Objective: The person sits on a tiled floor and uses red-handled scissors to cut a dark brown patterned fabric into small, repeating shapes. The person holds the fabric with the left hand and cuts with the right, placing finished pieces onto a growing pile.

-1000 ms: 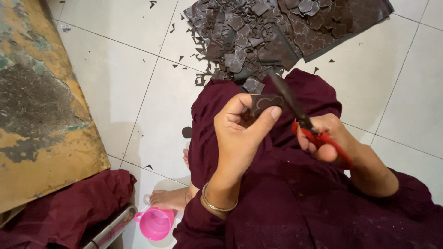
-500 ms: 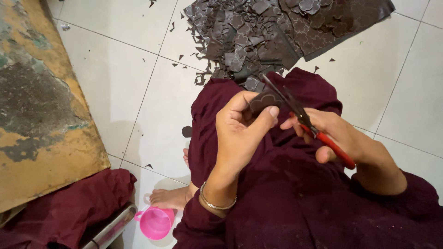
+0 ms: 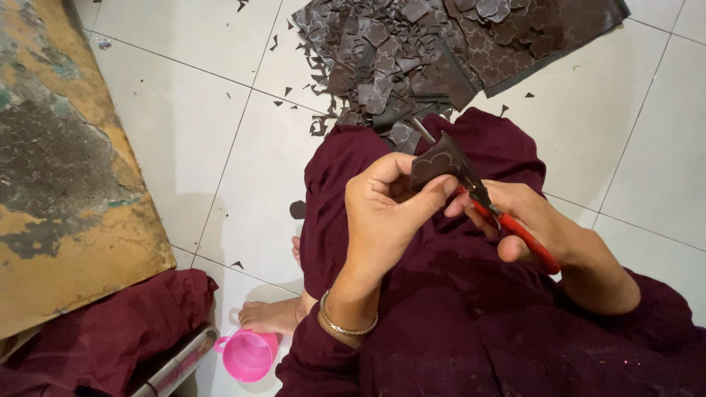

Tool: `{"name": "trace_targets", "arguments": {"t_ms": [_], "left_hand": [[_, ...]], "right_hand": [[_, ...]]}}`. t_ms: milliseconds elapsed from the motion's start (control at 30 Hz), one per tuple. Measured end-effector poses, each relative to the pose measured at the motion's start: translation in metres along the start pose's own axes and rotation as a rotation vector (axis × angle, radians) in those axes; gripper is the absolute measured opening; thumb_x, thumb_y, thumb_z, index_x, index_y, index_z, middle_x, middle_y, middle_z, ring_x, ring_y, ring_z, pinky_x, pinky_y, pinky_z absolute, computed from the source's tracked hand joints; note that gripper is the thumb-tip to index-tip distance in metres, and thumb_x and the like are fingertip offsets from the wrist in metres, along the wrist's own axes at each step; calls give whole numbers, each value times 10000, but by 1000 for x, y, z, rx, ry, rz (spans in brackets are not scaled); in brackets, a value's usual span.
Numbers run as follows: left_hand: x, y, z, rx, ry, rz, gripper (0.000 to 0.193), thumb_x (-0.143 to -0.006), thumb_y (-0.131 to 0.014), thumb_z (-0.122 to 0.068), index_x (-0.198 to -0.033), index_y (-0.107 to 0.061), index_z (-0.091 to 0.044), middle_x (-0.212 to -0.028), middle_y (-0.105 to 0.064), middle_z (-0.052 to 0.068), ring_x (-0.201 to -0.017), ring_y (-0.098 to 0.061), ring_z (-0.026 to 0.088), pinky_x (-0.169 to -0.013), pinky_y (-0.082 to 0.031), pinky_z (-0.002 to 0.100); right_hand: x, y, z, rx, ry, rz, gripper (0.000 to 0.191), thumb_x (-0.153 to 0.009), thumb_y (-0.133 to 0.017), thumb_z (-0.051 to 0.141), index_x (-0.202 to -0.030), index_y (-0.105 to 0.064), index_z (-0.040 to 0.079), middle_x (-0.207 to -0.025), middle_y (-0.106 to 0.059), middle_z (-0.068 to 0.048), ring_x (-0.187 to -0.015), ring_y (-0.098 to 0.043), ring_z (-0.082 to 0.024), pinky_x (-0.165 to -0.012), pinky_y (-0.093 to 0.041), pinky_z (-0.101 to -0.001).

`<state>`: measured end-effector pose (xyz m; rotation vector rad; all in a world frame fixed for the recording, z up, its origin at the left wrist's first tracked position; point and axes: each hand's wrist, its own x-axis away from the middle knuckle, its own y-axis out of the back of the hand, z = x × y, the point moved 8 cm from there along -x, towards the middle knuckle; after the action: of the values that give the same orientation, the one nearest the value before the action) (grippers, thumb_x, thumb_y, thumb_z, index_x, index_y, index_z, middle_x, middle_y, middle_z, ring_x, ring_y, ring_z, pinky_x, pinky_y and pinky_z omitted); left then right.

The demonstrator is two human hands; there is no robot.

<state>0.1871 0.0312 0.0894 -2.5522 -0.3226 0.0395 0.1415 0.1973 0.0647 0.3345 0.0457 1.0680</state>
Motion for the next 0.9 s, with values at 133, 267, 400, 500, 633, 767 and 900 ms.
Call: {"name": "trace_targets", "arguments": {"t_ms": [133,267,400,500,633,767,900], "left_hand": [[0,2,4,-9,4,-14,77,-969,-759,-11,-1002,-696,18,-898,-721,30,-795,-652,49,-730,-539,198],[-1,4,8,-33,16,-54,106,-977,-764,-68,-987,-700,16,-850,-709,17,-738,-631,41,-682,-518,189],[2,1,8,-11,5,-65,107,-982,-758,-73,-980,-691,10,-876,-717,20,-751,-637,41,-693,-529,191],[1,-2,8,0,1,-77,109,-978,-754,-80,-971,-685,5,-881,-720,16,-750,-640,38,-689,-538,192],[1,-2,6,-30,-6,-70,112,-981,-757,-78,-971,-683,5,-861,-704,8,-743,-620,33,-685,-513,183],[1,0,4,-40,-8,-53,105,-984,-754,-71,-972,-683,6,-841,-687,0,-742,-600,30,-685,-491,181],[1,3,3,-54,-8,-47,89,-980,-747,-43,-952,-675,2,-828,-680,0,-737,-594,31,-676,-481,183]], "right_hand": [[5,-5,-19,-157,-162,-21,1063,-570,-530,987,-1026,-690,40,-702,-514,17,-599,-506,-86,-517,-413,-252],[8,-8,-30,-139,-206,-38,1037,-494,-493,1017,-871,-659,65,-633,-535,38,-538,-523,-62,-468,-409,-231],[7,-9,-36,-99,-182,-89,1014,-489,-478,1023,-801,-637,71,-613,-533,43,-527,-530,-63,-464,-409,-231],[9,-14,-40,-183,-193,-111,1009,-475,-504,1011,-785,-631,60,-627,-553,32,-521,-540,-70,-449,-430,-234],[7,-13,-38,-115,-137,-114,973,-508,-465,1016,-754,-623,88,-628,-555,51,-525,-549,-46,-460,-430,-210],[6,-11,-36,-130,-139,-86,927,-536,-518,979,-732,-615,78,-616,-542,40,-526,-533,-55,-461,-420,-222],[6,-9,-26,-123,-86,-78,898,-576,-480,977,-734,-601,101,-630,-521,63,-549,-499,-38,-473,-388,-215]]}}
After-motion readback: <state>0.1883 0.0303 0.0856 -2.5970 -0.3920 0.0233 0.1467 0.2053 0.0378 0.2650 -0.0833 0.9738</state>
